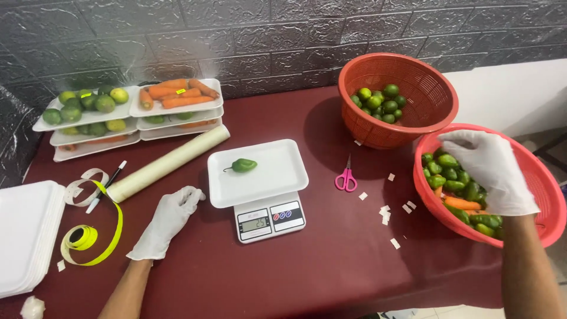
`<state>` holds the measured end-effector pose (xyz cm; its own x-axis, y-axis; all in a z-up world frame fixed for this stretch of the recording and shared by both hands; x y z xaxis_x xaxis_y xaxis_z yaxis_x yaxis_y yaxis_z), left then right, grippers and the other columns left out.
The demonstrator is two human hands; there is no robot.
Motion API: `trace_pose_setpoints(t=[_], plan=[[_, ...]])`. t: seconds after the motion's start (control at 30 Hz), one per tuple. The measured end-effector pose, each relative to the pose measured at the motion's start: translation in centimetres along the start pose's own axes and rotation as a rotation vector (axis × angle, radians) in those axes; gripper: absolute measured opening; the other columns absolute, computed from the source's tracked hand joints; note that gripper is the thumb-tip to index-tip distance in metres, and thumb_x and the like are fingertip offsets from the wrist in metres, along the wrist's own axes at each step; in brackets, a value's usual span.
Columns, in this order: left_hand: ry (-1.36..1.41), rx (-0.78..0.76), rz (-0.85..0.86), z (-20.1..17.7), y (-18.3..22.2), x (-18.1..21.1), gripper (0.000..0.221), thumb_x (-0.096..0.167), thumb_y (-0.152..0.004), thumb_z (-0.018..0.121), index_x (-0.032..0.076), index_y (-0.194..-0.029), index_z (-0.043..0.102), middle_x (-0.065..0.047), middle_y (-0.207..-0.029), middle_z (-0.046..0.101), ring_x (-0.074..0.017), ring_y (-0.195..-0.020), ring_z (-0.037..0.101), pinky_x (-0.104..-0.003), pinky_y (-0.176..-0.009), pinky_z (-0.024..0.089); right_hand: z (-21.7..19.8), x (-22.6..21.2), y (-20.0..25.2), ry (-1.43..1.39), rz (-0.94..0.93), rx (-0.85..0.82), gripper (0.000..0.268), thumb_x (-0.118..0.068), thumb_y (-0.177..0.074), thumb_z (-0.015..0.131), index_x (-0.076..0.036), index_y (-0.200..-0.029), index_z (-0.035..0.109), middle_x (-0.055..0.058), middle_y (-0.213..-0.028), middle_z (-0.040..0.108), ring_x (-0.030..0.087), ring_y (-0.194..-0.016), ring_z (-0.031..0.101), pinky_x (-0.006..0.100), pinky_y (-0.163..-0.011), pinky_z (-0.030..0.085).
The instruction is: The person picks green peppers from a basket and arranges them on a white tray placed on a digital scale to weigh them.
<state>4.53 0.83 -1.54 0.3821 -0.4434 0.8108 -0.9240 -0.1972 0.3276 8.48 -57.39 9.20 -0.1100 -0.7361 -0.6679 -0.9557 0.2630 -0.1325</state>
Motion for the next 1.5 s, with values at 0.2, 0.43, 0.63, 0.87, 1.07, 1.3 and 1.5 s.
trace_pose_setpoints(t=[0.2,0.43,0.63,0.87,1.07,1.3,1.5], plan=[[0.012,0.016,-0.059,0.1,1.0,1.2,0.033,0.027,-0.089,0.053,0.007,-0.100,0.078,-0.002,-0.105,0.074,-0.0144,-0.096,0.059,-0.027,-0.091,0.041,1.7,10.3,-4.7,0.817,0.107,-0.249,0.054,-0.041,-0.093,0.061,-0.036,-0.147,0.059,0.000,-0.146,0.064,0.031,-0.129,0.065,0.047,-0.102,0.053],[0.008,0.009,-0.037,0.1,0.5,0.5,0.030,0.026,-0.092,0.053,0.008,-0.097,0.077,-0.001,-0.101,0.073,-0.0131,-0.093,0.057,-0.026,-0.090,0.040,3.4,13.0,-5.6,0.848,0.120,-0.353,0.069,-0.028,-0.095,0.064,-0.034,-0.160,0.040,0.007,-0.152,0.055,0.034,-0.135,0.060,0.048,-0.106,0.052],[0.013,0.011,-0.014,-0.1,0.7,0.5,0.030,0.029,-0.094,0.056,0.007,-0.095,0.077,0.001,-0.095,0.071,-0.0110,-0.089,0.055,-0.025,-0.088,0.040,2.9,10.4,-4.7,0.794,0.033,-0.205,0.040,-0.032,-0.089,0.073,-0.017,-0.126,0.067,0.011,-0.121,0.077,0.038,-0.109,0.072,0.044,-0.091,0.055],[-0.050,-0.021,-0.058,-0.3,1.2,0.8,0.035,0.039,-0.098,0.056,0.010,-0.096,0.074,-0.002,-0.083,0.057,-0.0141,-0.081,0.046,-0.026,-0.083,0.038,2.0,1.8,-0.2,0.671,0.193,-0.148,0.052,-0.048,-0.092,0.059,-0.021,-0.137,0.064,0.008,-0.125,0.078,0.041,-0.114,0.072,0.048,-0.094,0.053],[-0.136,-0.022,-0.031,0.0,0.2,0.1,0.036,0.041,-0.098,0.055,0.012,-0.095,0.075,0.000,-0.073,0.050,-0.0146,-0.073,0.041,-0.027,-0.075,0.036,4.8,-8.8,3.6,0.141,0.054,-0.163,0.035,-0.029,-0.092,0.068,-0.016,-0.123,0.074,-0.001,-0.119,0.077,0.012,-0.110,0.068,0.031,-0.100,0.047],[-0.126,-0.019,0.120,0.0,-2.4,-2.9,0.036,0.042,-0.100,0.061,0.010,-0.105,0.078,-0.013,-0.090,0.078,-0.0226,-0.091,0.070,-0.041,-0.089,0.053,15.5,-15.7,2.8,-0.012,-0.283,-0.321,0.038,-0.025,-0.089,0.074,-0.023,-0.127,0.072,0.008,-0.120,0.076,0.031,-0.113,0.070,0.045,-0.101,0.054],[-0.121,-0.035,0.115,-0.2,-1.2,-1.8,0.035,0.040,-0.101,0.061,0.010,-0.105,0.078,-0.012,-0.090,0.079,-0.0217,-0.091,0.069,-0.040,-0.089,0.053,23.2,-18.5,2.3,0.162,-0.263,-0.463,0.037,-0.036,-0.093,0.070,-0.036,-0.130,0.067,-0.001,-0.116,0.077,0.022,-0.114,0.071,0.044,-0.100,0.055]])
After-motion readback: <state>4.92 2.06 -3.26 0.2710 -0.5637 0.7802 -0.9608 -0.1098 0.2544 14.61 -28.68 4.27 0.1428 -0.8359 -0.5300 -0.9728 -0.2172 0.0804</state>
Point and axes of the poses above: each hand's wrist, its own y-axis away from the middle knuckle, its own z-axis out of the palm, x = y × z, the point moved 5 cm from there along -y, towards the middle knuckle
